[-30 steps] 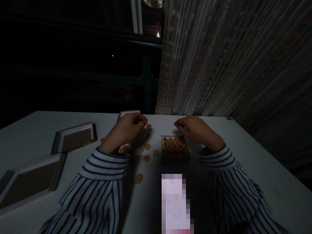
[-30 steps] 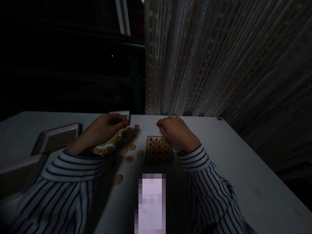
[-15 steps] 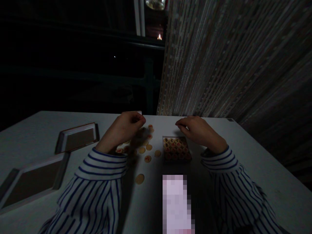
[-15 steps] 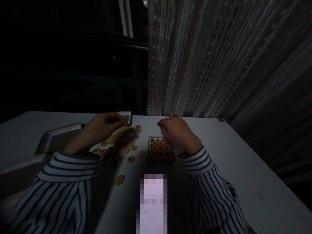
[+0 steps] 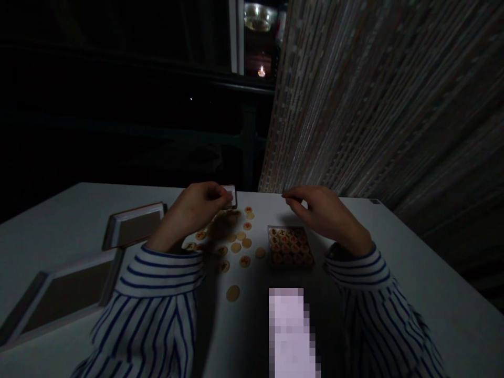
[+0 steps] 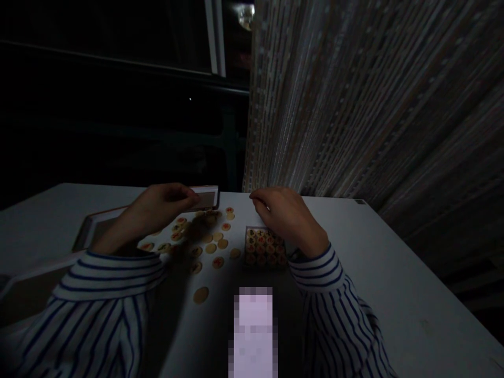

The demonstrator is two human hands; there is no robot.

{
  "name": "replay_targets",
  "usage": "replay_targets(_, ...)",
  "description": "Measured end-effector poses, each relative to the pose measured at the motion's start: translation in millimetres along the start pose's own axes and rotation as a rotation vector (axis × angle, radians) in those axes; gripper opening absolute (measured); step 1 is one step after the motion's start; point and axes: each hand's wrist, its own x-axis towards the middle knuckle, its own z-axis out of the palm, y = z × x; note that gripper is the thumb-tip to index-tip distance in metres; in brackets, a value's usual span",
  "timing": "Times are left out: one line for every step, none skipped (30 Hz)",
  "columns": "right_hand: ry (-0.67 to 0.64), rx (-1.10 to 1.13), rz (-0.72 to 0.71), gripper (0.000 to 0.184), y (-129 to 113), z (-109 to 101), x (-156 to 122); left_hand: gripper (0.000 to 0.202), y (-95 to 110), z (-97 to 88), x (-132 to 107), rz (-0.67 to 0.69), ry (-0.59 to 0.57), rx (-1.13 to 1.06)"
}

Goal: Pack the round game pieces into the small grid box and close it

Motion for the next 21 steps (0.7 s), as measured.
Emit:
replay_targets(0.003,0.0,0.007,0.028,-3,-1,3,0.025,0,-1.3,-1,-0.02,0.002,0.006)
replay_targets(0.004,0.0,0.012,0.029,-7,-1,6,0.025,0,-2.5,-1,-0.038,0.005,0.009)
replay_targets(0.003,0.002,0.015,0.029,-11,-1,9,0.025,-1,-3.6,-1,-0.048,0.008,0.009)
replay_targets(0.004,0.006,0.016,0.029,-14,0,12,0.025,-2,-4.6,-1,-0.051,0.014,0.005)
replay_targets(0.007,0.012,0.015,0.029,-17,1,15,0.025,-3,-5.5,-1,-0.049,0.018,0.0)
replay_targets(0.011,0.019,0.01,0.029,-20,2,17,0.026,-4,-6.4,-1,-0.045,0.022,-0.004)
replay_targets(0.013,0.025,0.003,0.03,-21,3,18,0.026,-5,-7.1,-1,-0.041,0.028,-0.006)
replay_targets(0.012,0.028,-0.006,0.031,-22,5,20,0.027,-6,-7.8,-1,-0.04,0.034,-0.005)
replay_targets(0.007,0.029,-0.015,0.032,-22,7,20,0.027,-7,-8.4,-2,-0.04,0.036,-0.002)
replay_targets(-0.001,0.026,-0.023,0.033,-22,8,20,0.028,-8,-8.9,-2,-0.041,0.04,-0.002)
replay_targets(-0.014,0.019,-0.029,0.033,-20,10,20,0.03,-9,-9.3,-2,-0.039,0.04,-0.005)
replay_targets(-0.028,0.012,-0.03,0.033,-18,11,20,0.031,-11,-9.7,-2,-0.037,0.037,-0.013)
replay_targets(-0.043,0.004,-0.029,0.033,-16,11,19,0.032,-13,-10.1,-2,-0.036,0.027,-0.021)
replay_targets(-0.058,-0.004,-0.027,0.033,-14,12,19,0.033,-14,-10.5,-2,-0.039,0.021,-0.024)
replay_targets(-0.072,-0.009,-0.024,0.033,-13,12,19,0.033,-16,-11.0,-2,-0.043,0.02,-0.022)
replay_targets(-0.084,-0.011,-0.021,0.033,-12,13,19,0.034,-17,-11.6,-2,-0.046,0.022,-0.015)
replay_targets(-0.093,-0.011,-0.018,0.032,-11,13,19,0.033,-17,-12.2,-1,-0.045,0.029,-0.005)
replay_targets(-0.099,-0.01,-0.012,0.032,-11,13,19,0.033,-18,-12.8,-1,-0.041,0.041,0.006)
replay_targets(-0.103,-0.008,-0.008,0.032,-11,13,19,0.034,-18,-13.5,-2,-0.033,0.053,0.014)
replay_targets(-0.105,-0.006,-0.004,0.032,-12,12,20,0.033,-17,-14.1,-2,-0.026,0.065,0.021)
replay_targets(-0.104,-0.004,-0.001,0.032,-13,12,20,0.033,-16,-14.6,-2,-0.023,0.075,0.027)
